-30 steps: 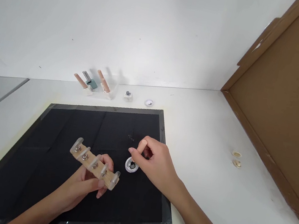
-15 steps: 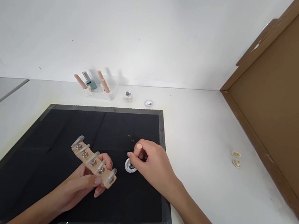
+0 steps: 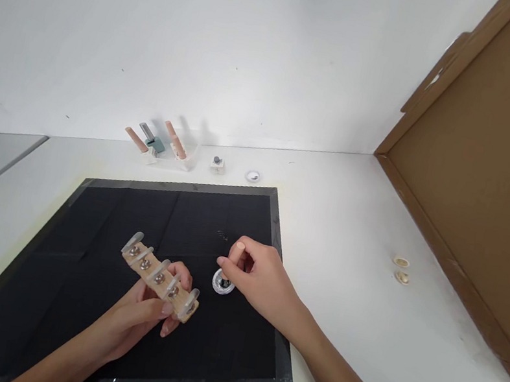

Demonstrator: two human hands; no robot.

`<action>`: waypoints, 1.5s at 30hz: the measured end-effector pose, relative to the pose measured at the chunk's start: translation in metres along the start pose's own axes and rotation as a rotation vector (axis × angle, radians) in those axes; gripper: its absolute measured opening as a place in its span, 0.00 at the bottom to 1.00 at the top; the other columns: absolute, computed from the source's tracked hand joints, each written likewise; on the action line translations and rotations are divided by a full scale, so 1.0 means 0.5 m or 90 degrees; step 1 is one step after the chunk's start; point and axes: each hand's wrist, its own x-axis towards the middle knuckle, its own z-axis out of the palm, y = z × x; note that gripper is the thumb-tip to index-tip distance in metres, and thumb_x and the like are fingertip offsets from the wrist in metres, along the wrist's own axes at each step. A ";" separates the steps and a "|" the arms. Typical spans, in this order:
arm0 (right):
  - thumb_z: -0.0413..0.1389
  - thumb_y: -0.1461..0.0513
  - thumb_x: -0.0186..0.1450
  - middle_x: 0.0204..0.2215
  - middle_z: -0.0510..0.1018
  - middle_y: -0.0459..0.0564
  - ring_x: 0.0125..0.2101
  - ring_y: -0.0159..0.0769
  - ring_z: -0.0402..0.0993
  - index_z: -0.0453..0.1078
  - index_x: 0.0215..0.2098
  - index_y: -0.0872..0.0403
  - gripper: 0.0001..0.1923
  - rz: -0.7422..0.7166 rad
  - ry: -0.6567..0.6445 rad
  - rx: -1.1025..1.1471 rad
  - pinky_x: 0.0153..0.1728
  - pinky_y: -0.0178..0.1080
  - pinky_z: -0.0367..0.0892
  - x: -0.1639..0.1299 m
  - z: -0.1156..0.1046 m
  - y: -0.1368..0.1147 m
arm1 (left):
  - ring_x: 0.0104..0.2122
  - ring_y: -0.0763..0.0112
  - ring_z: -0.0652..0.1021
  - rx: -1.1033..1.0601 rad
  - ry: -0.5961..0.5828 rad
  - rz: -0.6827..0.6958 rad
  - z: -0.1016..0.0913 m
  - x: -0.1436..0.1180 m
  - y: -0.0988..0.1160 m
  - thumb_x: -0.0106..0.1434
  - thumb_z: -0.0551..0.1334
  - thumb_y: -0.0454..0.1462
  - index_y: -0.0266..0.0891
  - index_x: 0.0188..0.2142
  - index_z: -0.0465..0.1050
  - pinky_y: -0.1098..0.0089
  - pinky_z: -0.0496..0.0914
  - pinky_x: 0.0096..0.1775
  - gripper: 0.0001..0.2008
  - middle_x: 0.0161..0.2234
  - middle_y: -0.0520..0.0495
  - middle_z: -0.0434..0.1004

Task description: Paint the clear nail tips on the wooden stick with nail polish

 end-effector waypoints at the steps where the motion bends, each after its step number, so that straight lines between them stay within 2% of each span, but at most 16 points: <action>1: 0.54 0.62 0.62 0.24 0.70 0.44 0.23 0.30 0.64 0.63 0.21 0.54 0.12 0.000 0.000 0.003 0.23 0.34 0.57 0.000 0.000 -0.001 | 0.19 0.79 0.65 0.000 0.001 0.000 -0.001 0.000 0.000 0.48 0.65 0.36 0.38 0.31 0.64 0.76 0.61 0.22 0.12 0.20 0.56 0.67; 24: 0.53 0.59 0.64 0.25 0.73 0.45 0.24 0.30 0.66 0.67 0.22 0.54 0.13 -0.003 0.010 0.050 0.24 0.33 0.59 0.002 -0.001 0.001 | 0.18 0.80 0.65 -0.001 0.004 -0.003 -0.002 -0.002 -0.001 0.47 0.66 0.37 0.38 0.31 0.65 0.77 0.61 0.21 0.12 0.20 0.56 0.67; 45: 0.53 0.65 0.62 0.24 0.66 0.42 0.22 0.28 0.59 0.59 0.20 0.54 0.13 0.000 -0.012 -0.017 0.23 0.32 0.54 -0.002 -0.003 -0.001 | 0.19 0.80 0.66 -0.002 -0.013 0.004 -0.006 -0.003 -0.006 0.49 0.65 0.36 0.38 0.32 0.65 0.77 0.62 0.22 0.12 0.21 0.56 0.68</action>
